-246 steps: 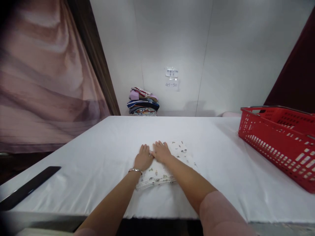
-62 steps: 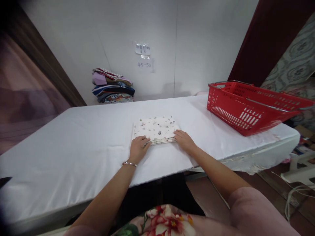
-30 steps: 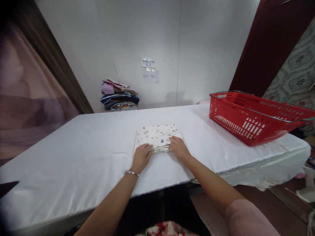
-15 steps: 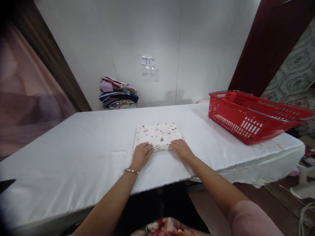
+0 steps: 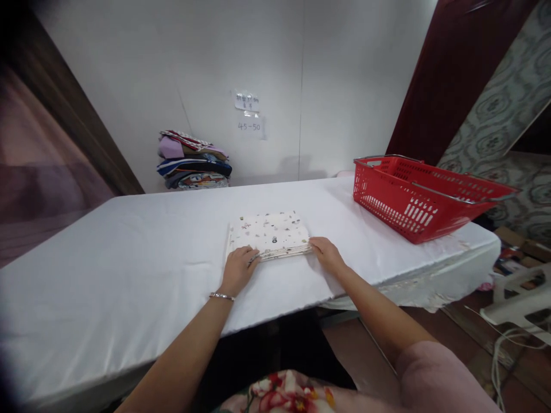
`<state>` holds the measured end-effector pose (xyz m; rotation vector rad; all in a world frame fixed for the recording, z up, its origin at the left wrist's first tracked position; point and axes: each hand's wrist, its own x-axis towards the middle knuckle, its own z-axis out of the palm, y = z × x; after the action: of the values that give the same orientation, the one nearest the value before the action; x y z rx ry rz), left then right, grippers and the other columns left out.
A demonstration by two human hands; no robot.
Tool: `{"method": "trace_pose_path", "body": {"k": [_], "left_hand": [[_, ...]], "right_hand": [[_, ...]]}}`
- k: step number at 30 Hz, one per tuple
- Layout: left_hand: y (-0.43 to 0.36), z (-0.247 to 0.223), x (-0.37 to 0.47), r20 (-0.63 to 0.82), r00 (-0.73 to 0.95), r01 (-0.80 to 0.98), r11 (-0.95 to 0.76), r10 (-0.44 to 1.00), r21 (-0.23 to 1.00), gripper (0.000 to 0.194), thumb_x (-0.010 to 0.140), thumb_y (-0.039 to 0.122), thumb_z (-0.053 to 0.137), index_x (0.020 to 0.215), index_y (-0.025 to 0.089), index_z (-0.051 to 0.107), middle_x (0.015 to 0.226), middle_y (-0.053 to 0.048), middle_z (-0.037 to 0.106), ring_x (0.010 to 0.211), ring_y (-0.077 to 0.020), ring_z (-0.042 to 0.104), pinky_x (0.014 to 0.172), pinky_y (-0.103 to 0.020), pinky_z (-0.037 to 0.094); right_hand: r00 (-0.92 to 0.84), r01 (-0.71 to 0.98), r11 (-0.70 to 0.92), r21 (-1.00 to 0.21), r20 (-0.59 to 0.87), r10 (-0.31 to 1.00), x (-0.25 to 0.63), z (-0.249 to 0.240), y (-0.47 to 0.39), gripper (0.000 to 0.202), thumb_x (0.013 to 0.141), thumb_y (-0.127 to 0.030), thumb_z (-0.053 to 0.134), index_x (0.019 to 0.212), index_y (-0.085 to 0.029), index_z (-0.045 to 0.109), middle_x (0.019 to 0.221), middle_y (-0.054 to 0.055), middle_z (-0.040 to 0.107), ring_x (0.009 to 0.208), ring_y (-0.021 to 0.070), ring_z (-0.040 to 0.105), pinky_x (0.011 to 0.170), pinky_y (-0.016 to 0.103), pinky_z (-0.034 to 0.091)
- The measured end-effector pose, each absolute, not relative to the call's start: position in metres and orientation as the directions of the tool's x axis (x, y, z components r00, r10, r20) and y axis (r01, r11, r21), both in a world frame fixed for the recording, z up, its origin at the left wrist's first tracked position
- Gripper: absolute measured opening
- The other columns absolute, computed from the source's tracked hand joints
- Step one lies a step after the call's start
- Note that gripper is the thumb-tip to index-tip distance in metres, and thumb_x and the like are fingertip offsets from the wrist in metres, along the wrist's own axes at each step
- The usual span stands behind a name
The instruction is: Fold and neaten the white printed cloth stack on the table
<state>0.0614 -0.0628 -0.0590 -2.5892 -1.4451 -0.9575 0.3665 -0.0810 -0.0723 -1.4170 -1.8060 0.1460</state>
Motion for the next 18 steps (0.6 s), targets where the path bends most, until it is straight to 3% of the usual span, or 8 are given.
{"method": "trace_pose_path", "body": {"k": [4, 8, 12, 15, 18], "left_hand": [[-0.063, -0.059, 0.061, 0.529, 0.379, 0.778, -0.571, 0.760, 0.262, 0.018, 0.085, 0.029, 0.049, 0.096, 0.024, 0.062, 0.091, -0.003, 0.060, 0.090, -0.0188, 0.052, 0.079, -0.034, 0.039], [-0.062, -0.059, 0.061, 0.530, 0.378, 0.777, -0.572, 0.759, 0.264, 0.018, 0.084, 0.029, 0.050, 0.096, 0.023, 0.062, 0.092, -0.003, 0.061, 0.091, -0.0189, 0.053, 0.079, -0.034, 0.039], [-0.062, -0.059, 0.061, 0.530, 0.380, 0.781, -0.570, 0.758, 0.255, 0.018, 0.084, 0.029, 0.050, 0.096, 0.024, 0.062, 0.092, -0.003, 0.061, 0.091, -0.0190, 0.053, 0.080, -0.035, 0.039], [-0.062, -0.059, 0.061, 0.530, 0.382, 0.780, -0.572, 0.757, 0.255, 0.018, 0.084, 0.029, 0.050, 0.096, 0.024, 0.062, 0.092, -0.004, 0.061, 0.091, -0.0192, 0.053, 0.080, -0.035, 0.039], [-0.062, -0.059, 0.060, 0.531, 0.380, 0.775, -0.574, 0.757, 0.263, 0.018, 0.084, 0.029, 0.050, 0.096, 0.025, 0.063, 0.093, -0.004, 0.061, 0.091, -0.0192, 0.054, 0.080, -0.035, 0.040]], "right_hand": [[0.215, 0.668, 0.197, -0.717, 0.440, 0.872, 0.370, -0.072, -0.074, 0.026, 0.077, -0.030, 0.045, 0.089, -0.021, 0.066, 0.097, 0.005, 0.067, 0.092, 0.0195, 0.060, 0.082, 0.036, 0.046], [0.285, 0.612, 0.044, -0.790, 0.272, 0.919, 0.370, -0.062, -0.073, 0.024, 0.075, -0.036, 0.047, 0.073, -0.019, 0.064, 0.072, 0.002, 0.066, 0.067, 0.0163, 0.059, 0.064, 0.028, 0.045], [0.310, 0.587, -0.134, -0.798, 0.069, 0.948, 0.363, -0.050, -0.073, 0.039, 0.075, -0.050, 0.047, 0.054, -0.019, 0.054, 0.046, -0.002, 0.052, 0.044, 0.0118, 0.046, 0.045, 0.024, 0.033], [0.321, 0.592, -0.183, -0.785, 0.021, 0.947, 0.358, -0.043, -0.072, 0.042, 0.075, -0.054, 0.047, 0.052, -0.019, 0.051, 0.044, -0.002, 0.049, 0.042, 0.0110, 0.043, 0.043, 0.024, 0.030], [0.312, 0.543, -0.108, -0.833, 0.081, 0.946, 0.357, -0.042, -0.072, 0.033, 0.075, -0.050, 0.048, 0.066, -0.019, 0.056, 0.059, -0.001, 0.058, 0.047, 0.0113, 0.049, 0.047, 0.023, 0.035]]}}
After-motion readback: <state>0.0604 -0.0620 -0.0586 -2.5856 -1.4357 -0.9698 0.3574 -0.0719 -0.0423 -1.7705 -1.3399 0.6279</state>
